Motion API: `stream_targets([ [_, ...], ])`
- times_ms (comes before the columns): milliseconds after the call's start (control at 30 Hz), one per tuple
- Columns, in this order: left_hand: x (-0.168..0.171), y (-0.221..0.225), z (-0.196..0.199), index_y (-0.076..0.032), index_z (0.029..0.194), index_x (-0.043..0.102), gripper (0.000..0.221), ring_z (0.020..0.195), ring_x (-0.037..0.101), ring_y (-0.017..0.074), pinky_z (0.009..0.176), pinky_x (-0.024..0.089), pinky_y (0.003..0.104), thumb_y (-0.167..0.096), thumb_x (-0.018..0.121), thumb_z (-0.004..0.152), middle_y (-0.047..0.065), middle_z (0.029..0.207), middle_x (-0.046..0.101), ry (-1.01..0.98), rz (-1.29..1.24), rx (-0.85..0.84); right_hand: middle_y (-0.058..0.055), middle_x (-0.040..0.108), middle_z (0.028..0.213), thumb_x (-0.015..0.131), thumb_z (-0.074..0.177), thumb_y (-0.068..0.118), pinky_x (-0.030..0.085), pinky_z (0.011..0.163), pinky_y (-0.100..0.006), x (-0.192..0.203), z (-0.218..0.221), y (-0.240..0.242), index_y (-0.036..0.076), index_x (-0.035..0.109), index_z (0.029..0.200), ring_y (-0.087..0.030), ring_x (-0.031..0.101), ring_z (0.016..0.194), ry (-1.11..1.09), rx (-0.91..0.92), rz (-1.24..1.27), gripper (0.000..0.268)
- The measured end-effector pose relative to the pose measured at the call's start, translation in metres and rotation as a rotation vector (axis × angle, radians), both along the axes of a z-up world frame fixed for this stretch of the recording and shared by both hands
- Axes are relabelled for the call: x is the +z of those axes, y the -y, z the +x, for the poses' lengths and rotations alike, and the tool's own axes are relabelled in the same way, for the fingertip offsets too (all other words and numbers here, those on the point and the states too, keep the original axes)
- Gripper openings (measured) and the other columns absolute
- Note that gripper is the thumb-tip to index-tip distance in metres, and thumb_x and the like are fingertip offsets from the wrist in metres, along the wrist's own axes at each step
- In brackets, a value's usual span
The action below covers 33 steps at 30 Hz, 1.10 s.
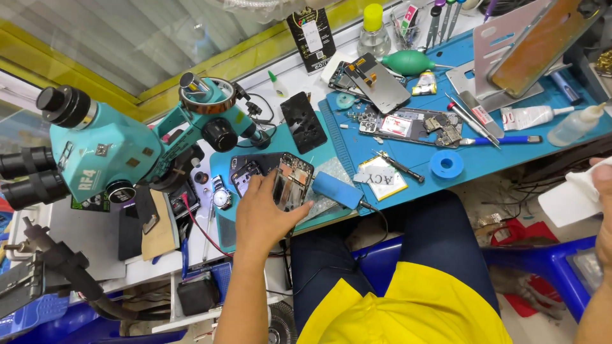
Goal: Cleaning and preparing phone internal components and screen for reassembly on a repair bench.
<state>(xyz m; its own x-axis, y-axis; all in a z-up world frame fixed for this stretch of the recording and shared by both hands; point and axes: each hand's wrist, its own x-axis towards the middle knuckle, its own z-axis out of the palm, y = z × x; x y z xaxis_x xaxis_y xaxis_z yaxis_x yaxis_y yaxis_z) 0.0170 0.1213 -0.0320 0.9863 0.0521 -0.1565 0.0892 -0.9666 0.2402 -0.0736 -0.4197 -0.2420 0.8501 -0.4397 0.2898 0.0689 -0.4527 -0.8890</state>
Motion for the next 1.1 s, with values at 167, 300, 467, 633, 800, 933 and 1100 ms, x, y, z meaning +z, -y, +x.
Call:
stream_targets([
  [167,-0.013,-0.007,-0.007,-0.013,0.152,0.046,0.104,0.137,0.047,0.0291,0.100,0.050,0.051,-0.073,0.073,0.072,0.008,0.154,0.042,0.031,-0.060,0.041,-0.018,0.055,0.124,0.050,0.136,0.029,0.043,0.075,-0.040,0.061,-0.007,-0.040,0.002,0.052,0.155,-0.032,0.057,0.103,-0.163,-0.094,-0.057,0.033],
  [300,-0.011,-0.010,-0.012,-0.015,0.147,0.053,0.099,0.129,0.054,0.0234,0.095,0.054,0.048,-0.071,0.077,0.069,0.002,0.142,0.050,0.098,-0.124,0.051,-0.021,0.061,0.130,0.077,0.118,0.021,0.046,0.080,-0.039,0.057,0.003,-0.046,-0.003,0.056,0.140,-0.033,0.061,0.110,-0.120,-0.037,-0.116,0.038],
  [467,0.002,-0.030,-0.031,-0.013,0.136,0.062,0.078,0.101,0.062,0.0161,0.081,0.054,0.032,-0.050,0.083,0.071,-0.001,0.117,0.057,0.364,-0.706,0.042,-0.010,0.069,0.115,0.091,0.072,0.026,0.053,0.096,-0.040,0.173,0.027,-0.203,0.004,0.067,0.068,-0.023,0.067,0.104,-0.143,0.332,-0.290,0.033],
  [633,-0.032,-0.068,-0.033,-0.002,0.151,0.042,0.104,0.114,0.059,0.0198,0.100,0.051,0.031,-0.054,0.088,0.074,0.006,0.123,0.049,0.662,-1.520,-0.259,-0.023,0.070,0.124,0.087,0.080,0.034,0.064,0.064,-0.047,0.169,0.067,-0.307,0.002,0.068,0.072,-0.043,0.076,0.080,-0.002,0.586,-0.562,0.037],
  [800,-0.024,-0.128,-0.066,0.000,0.158,0.025,0.132,0.116,0.051,0.0326,0.105,0.051,0.045,-0.049,0.096,0.059,0.013,0.123,0.040,0.870,-1.606,-0.359,-0.020,0.073,0.114,0.079,0.086,0.042,0.064,0.068,-0.047,0.139,0.106,-0.351,0.009,0.076,0.099,-0.037,0.078,0.083,-0.257,0.657,-0.948,0.036],
  [933,-0.006,-0.153,-0.104,-0.002,0.159,0.021,0.129,0.113,0.047,0.0314,0.105,0.047,0.048,-0.063,0.085,0.065,0.012,0.125,0.035,1.027,-1.450,-0.306,-0.016,0.074,0.098,0.076,0.088,0.043,0.062,0.060,-0.042,0.122,0.109,-0.354,0.010,0.076,0.086,-0.035,0.077,0.072,-0.110,0.619,-0.942,0.033],
  [1100,0.018,-0.152,-0.133,-0.012,0.160,0.042,0.099,0.114,0.057,0.0203,0.108,0.049,0.040,-0.060,0.085,0.086,0.003,0.130,0.052,1.167,-1.488,-0.235,-0.007,0.062,0.073,0.069,0.093,0.052,0.045,0.048,-0.045,0.149,0.079,-0.389,0.011,0.072,0.077,-0.031,0.061,0.057,-0.139,0.818,-0.664,0.043],
])
